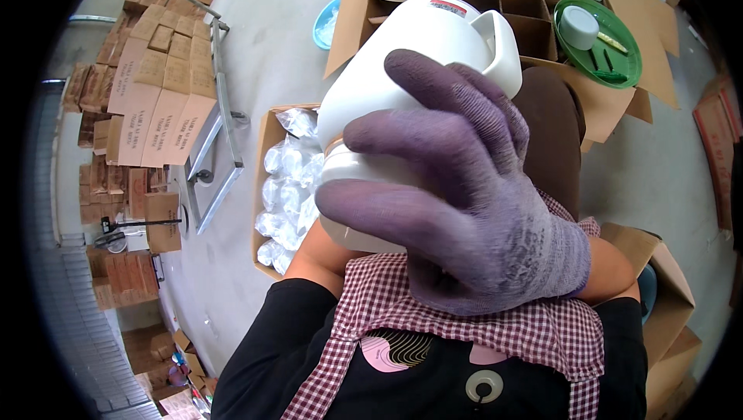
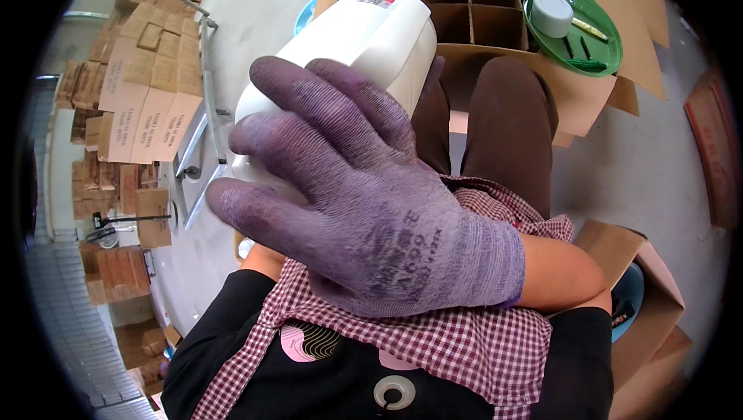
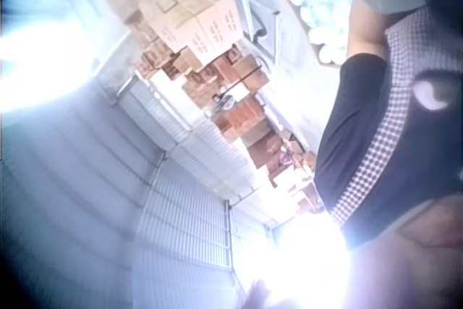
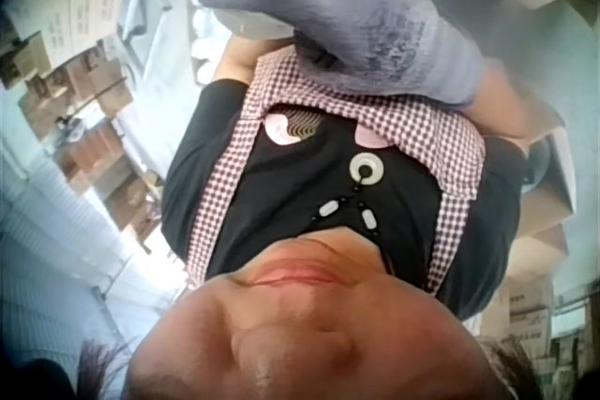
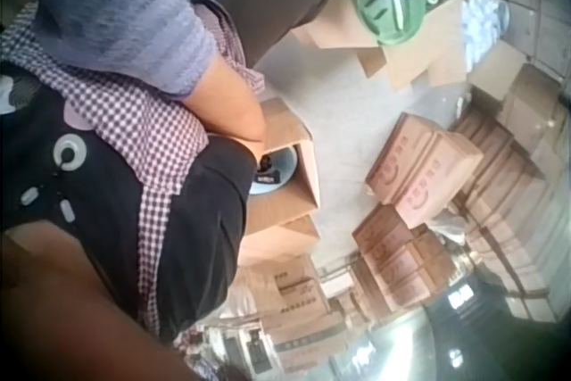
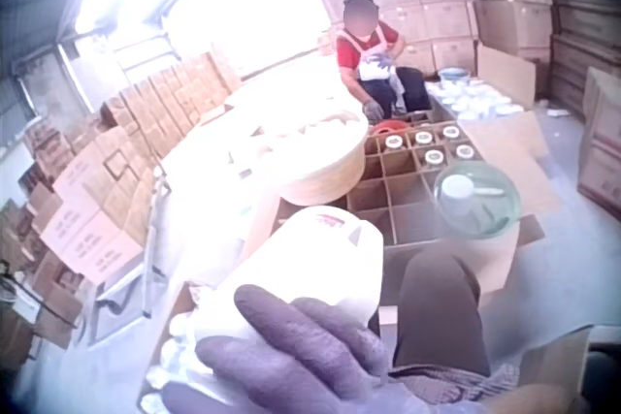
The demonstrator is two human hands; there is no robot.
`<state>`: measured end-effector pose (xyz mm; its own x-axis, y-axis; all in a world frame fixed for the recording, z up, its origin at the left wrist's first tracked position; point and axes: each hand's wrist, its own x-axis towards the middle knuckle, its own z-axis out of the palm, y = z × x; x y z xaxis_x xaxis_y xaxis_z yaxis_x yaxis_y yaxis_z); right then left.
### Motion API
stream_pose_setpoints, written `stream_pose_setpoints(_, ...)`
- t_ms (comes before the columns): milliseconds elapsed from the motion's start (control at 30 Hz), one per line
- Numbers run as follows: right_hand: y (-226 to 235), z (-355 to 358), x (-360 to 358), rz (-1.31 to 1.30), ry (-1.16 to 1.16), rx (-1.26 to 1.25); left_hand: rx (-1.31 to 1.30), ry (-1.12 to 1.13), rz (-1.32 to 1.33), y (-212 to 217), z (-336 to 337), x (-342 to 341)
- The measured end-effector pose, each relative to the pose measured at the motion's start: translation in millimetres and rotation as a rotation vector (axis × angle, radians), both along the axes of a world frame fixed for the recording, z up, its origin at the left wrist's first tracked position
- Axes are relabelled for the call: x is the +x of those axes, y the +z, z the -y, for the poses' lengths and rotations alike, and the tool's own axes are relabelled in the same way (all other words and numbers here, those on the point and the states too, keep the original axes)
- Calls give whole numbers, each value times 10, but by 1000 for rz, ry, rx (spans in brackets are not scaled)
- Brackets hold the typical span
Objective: The person sits on the floor in a warehouse and repeatedly packs white thermos flasks into plastic bags. They pick up a flask, insert a green circular seal into the opening, place a white lid on top, and then slide the flask into a clear plastic bag. The packed flasks are placed into a cardboard box.
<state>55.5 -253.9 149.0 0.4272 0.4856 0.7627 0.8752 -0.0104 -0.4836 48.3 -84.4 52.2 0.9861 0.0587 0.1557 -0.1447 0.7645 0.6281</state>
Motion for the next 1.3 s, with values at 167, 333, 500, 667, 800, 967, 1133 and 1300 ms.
stream_pose_setpoints(167,-50,32,25,-77,51,210,17,-16,8,47,-9,9)
stream_pose_setpoints(333,-97,67,34,-82,82,252,43,-11,13,48,-73,-38)
stream_pose_setpoints(500,-105,78,37,-86,102,259,66,-17,26,96,-125,-59)
stream_pose_setpoints(667,-99,90,56,-87,79,197,92,-13,38,115,-183,-78)
stream_pose_setpoints(800,-50,64,-3,-200,84,200,104,-22,50,113,-194,-50)
stream_pose_setpoints(967,-177,-57,-38,-148,35,247,117,-26,50,119,-203,-56)
stream_pose_setpoints(1133,-262,-82,-38,40,-28,244,106,-9,49,144,-213,-63)
stream_pose_setpoints(1300,-155,-32,-97,-42,-48,191,90,19,39,145,-212,-57)
